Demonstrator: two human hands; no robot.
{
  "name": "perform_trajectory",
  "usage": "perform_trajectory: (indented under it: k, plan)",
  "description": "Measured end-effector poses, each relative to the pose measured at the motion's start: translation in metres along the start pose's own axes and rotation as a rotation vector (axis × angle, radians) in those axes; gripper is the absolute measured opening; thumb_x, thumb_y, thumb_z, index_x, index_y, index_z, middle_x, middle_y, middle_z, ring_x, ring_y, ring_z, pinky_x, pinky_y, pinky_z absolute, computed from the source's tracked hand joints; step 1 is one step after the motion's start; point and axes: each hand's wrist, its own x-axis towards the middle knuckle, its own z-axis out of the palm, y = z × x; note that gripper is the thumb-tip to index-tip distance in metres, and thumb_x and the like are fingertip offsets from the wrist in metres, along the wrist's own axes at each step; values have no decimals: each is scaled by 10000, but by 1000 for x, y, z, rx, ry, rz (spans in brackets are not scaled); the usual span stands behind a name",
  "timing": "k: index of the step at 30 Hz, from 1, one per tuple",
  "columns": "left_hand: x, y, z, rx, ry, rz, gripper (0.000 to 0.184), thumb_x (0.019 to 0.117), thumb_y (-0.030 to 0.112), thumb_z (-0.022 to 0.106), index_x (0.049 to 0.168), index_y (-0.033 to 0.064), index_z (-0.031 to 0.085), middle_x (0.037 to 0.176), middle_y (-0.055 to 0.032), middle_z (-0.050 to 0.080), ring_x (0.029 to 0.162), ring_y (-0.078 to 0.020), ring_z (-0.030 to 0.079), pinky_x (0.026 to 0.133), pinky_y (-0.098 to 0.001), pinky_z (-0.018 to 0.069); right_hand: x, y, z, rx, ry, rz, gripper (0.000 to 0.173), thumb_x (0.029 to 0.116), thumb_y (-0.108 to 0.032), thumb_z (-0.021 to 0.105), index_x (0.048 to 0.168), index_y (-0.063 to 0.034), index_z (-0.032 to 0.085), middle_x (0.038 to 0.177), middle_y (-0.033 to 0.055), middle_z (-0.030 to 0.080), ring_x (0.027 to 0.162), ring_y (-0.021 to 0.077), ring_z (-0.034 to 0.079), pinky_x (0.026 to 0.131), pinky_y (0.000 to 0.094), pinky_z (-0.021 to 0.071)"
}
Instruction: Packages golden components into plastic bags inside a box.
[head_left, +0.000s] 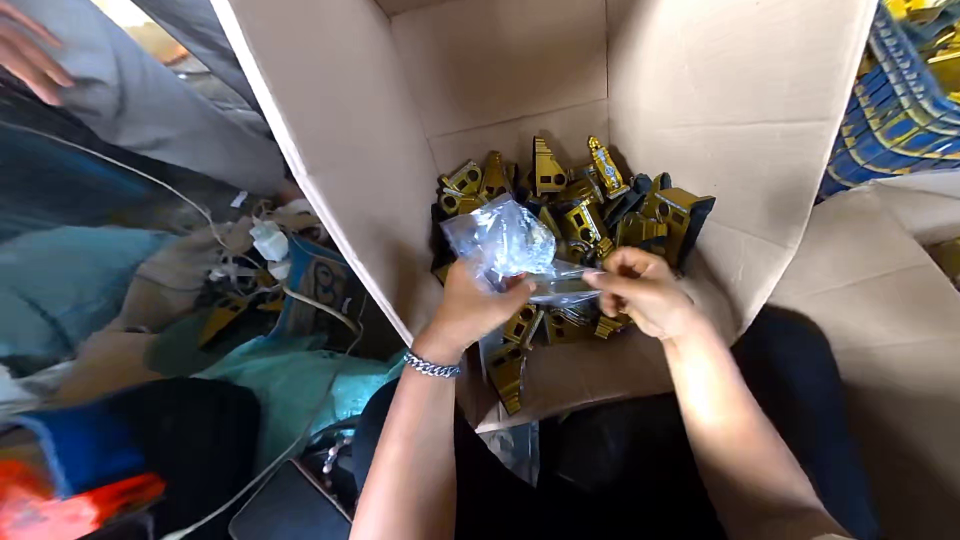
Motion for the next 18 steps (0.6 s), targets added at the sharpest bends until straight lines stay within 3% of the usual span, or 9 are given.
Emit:
perform_trajectory:
  k: [1,3,5,7,11,13,14,16,18]
  plan:
    - [0,-5,-2,99,71,10,380,792,-15,796,1143,40,662,965,-14,718,867,-37,687,784,-252,598,3,15,9,-102,-29,140,196,977,-164,676,1030,5,593,862,107,660,715,183,662,665,352,592]
    - [5,-9,-2,248,170,-23,318,840,40,793,1136,18,679,1011,-83,723,921,-115,699,846,-348,594,8,52,46,-417,-234,427,557,1051,-439,544,1321,47,572,1207,246,644,1066,343,655,939,520,532]
    - [11,-11,0,332,223,-31,240,874,71,762,1090,-6,694,966,-130,724,868,-180,704,804,-415,586,7,83,95,-694,-367,543,744,1048,-569,449,1452,53,484,1417,309,534,1329,446,515,1106,621,383]
    - [13,-14,4,326,241,23,246,859,62,764,1079,-10,682,931,-112,713,834,-147,692,779,-375,583,0,101,136,-812,-279,543,852,992,-567,568,1528,63,364,1549,341,363,1447,495,349,1158,641,295]
    - [14,-15,3,292,239,61,304,773,40,805,1048,4,680,894,-57,708,817,-82,679,763,-314,580,-4,100,132,-596,-214,510,1020,818,-296,857,1574,7,243,1573,337,262,1372,455,458,1095,510,454]
    - [15,-16,3,315,261,47,332,800,62,806,1092,-21,673,929,-99,711,853,-127,687,794,-359,579,-5,92,100,-600,-297,489,938,827,-210,839,1558,18,297,1502,320,422,1373,430,472,1132,533,410]
    - [15,-15,4,318,275,44,352,811,61,802,1120,-29,658,955,-109,709,880,-131,688,816,-358,578,-9,88,81,-611,-303,488,795,854,-188,816,1513,4,416,1437,293,516,1335,416,515,1115,555,414]
    - [14,-15,9,301,274,34,359,815,38,792,1133,-44,646,986,-126,704,918,-143,686,847,-360,578,-25,81,43,-449,-143,514,588,862,-93,776,1395,17,554,1332,248,603,1249,353,580,1064,531,460]
    - [14,-17,17,297,249,69,297,803,15,778,1069,-70,676,963,-165,698,894,-200,683,824,-408,569,-45,61,13,-17,137,401,608,831,27,716,1395,4,491,1232,166,621,1081,230,645,909,401,567]
